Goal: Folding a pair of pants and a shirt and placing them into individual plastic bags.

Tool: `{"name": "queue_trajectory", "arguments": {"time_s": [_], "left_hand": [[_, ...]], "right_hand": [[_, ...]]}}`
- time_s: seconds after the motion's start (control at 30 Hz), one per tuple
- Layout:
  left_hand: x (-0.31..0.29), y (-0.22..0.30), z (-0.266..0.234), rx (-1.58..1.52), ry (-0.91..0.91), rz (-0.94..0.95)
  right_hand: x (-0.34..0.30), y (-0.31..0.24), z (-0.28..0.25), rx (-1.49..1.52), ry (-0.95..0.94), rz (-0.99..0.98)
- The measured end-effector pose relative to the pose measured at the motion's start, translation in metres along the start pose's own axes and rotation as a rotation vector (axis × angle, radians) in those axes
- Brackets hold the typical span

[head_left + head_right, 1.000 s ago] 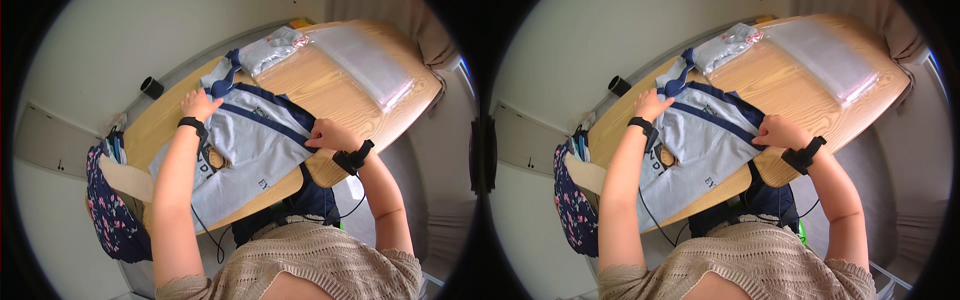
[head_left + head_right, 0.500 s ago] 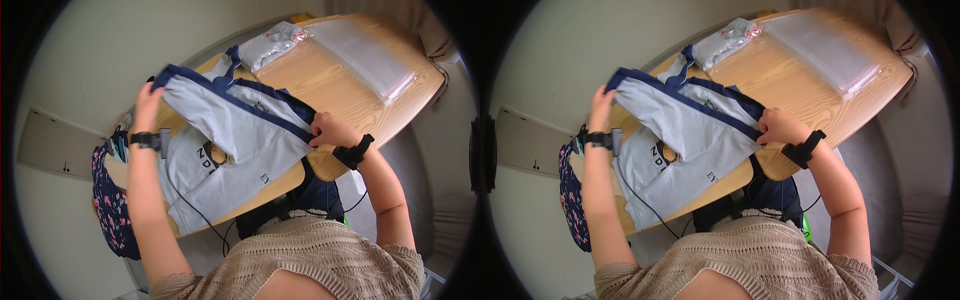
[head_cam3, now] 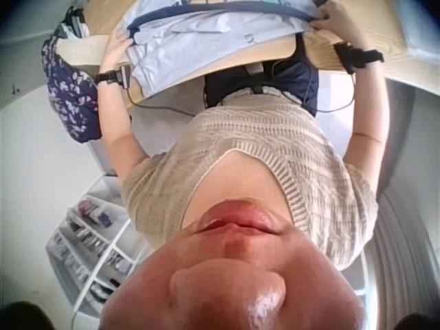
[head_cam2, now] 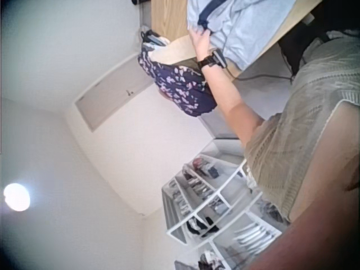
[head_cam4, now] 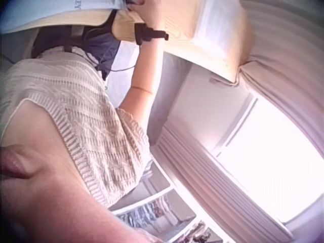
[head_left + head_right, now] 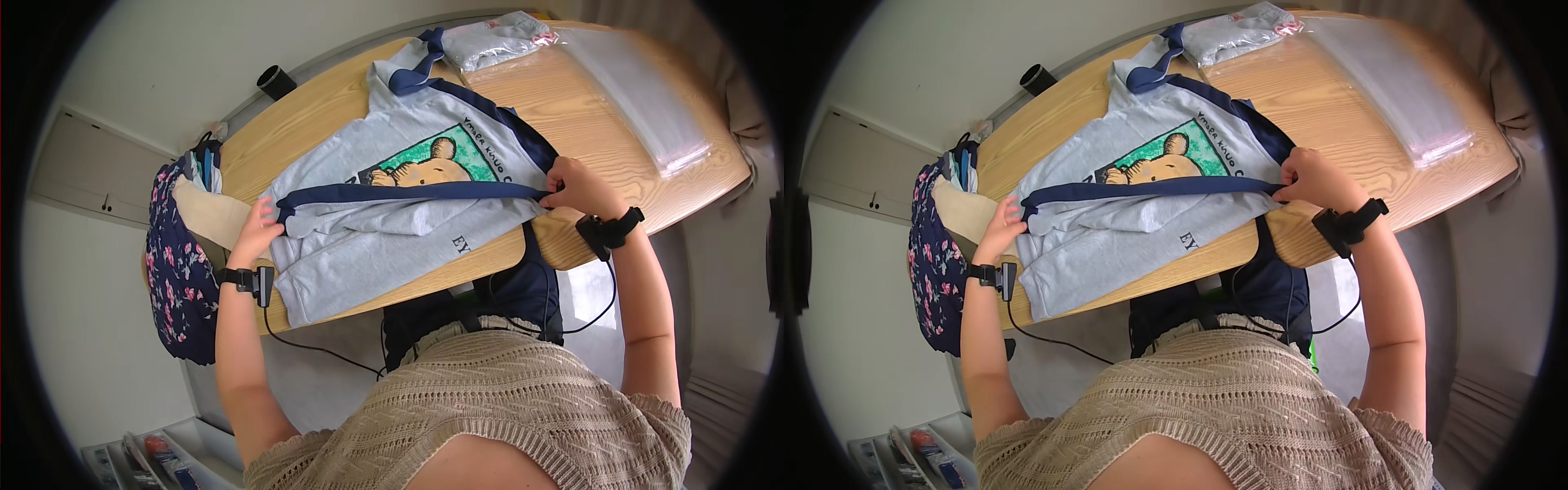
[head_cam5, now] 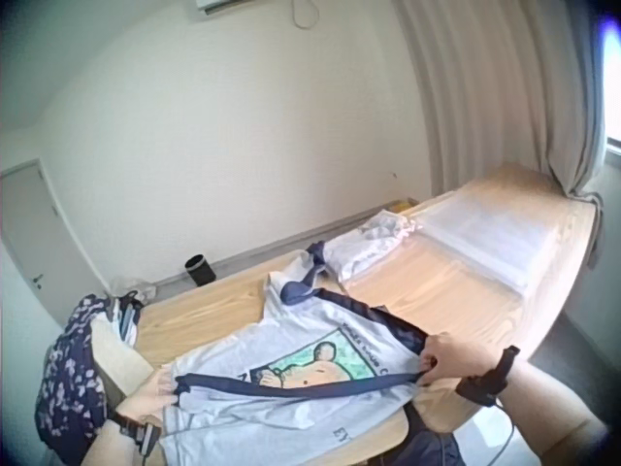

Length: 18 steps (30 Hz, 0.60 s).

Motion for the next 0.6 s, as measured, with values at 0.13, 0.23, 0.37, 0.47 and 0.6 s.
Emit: {"name": "queue_trajectory", "arguments": {"time_s": [0.13,0.23,0.37,0.47,0.6], "left_hand": [[0.016,0.039,0.007,0.237,0.046,0.372],[0.015,0.07,0.031,0.49,0.024,0.52],[0.029,0.061,0.035,0.543,-0.11,0.309],[0.012,0.114,-0.007,0.558,0.271,0.67],[-0.074,0.199,-0.025,0.77,0.614,0.963]], "right_hand": [[0.0,-0.001,0.001,-0.021,0.002,-0.004],[-0.004,-0.002,-0.002,-0.026,0.029,-0.001],[0.0,-0.003,0.002,-0.031,0.022,0.016],[0.001,-0.002,0.005,-0.035,0.016,-0.015],[-0.002,0.002,0.003,-0.007,0.004,0.026]]}}
Point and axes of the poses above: each hand's wrist, its own x-axis towards the middle knuckle, its own z-axis out of the palm, y = z × x, the point moved 9 cm from there along x, towards the middle knuckle, and after that the axes turned 1 degree about x, right-handed, at the moved point
